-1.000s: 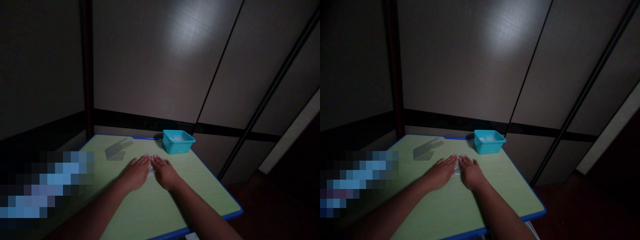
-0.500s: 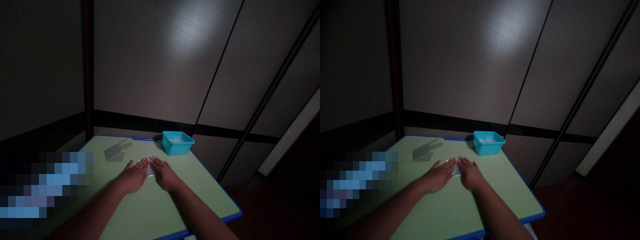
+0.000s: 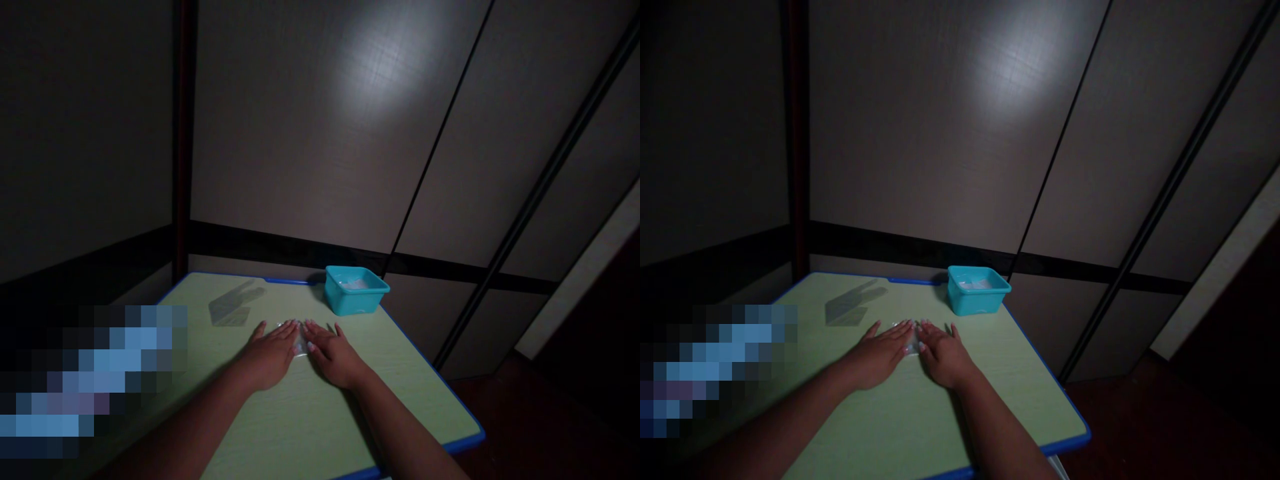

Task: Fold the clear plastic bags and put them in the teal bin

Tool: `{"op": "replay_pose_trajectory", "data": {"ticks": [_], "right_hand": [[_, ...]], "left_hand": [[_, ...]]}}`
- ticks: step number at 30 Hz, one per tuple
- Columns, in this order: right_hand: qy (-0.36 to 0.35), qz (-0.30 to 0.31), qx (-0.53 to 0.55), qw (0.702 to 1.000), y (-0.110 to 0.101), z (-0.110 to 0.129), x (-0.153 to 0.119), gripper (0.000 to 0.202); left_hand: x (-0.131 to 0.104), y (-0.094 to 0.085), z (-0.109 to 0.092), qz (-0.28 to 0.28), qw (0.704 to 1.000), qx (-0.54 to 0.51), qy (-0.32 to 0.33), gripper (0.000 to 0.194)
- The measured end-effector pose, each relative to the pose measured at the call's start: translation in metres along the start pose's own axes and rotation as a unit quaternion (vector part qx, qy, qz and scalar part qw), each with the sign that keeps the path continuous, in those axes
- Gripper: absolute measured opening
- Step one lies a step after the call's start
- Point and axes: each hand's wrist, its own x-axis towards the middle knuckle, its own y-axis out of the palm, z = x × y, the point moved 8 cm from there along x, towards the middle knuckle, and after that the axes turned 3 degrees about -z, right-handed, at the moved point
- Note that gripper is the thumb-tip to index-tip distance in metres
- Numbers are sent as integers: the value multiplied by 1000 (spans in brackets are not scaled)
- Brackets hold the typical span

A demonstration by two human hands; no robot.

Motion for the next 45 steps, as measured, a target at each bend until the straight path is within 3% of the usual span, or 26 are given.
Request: {"op": "replay_pose_trajectory", "data": {"ticks": [9,15,21,32,37,45], "right_hand": [[20,24,-53,998,11,-8,-1,52],[13,40,-63,997,13,-5,-3,56],[3,59,-74,995,15,-3,-3,64],[5,65,-80,995,16,-3,-3,69],[2,58,-75,995,15,-2,-3,70],[20,16,-31,999,9,-6,-4,70]], "left_hand": [[0,-7,-1,-20,1000,1,-2,47],[0,-19,-9,-64,998,18,16,46],[-12,-11,-31,-23,996,-16,80,54],[-18,3,-21,33,997,-36,60,72],[-17,-2,-5,7,1000,-4,3,68],[-11,-51,37,-147,975,59,-154,24]]}}
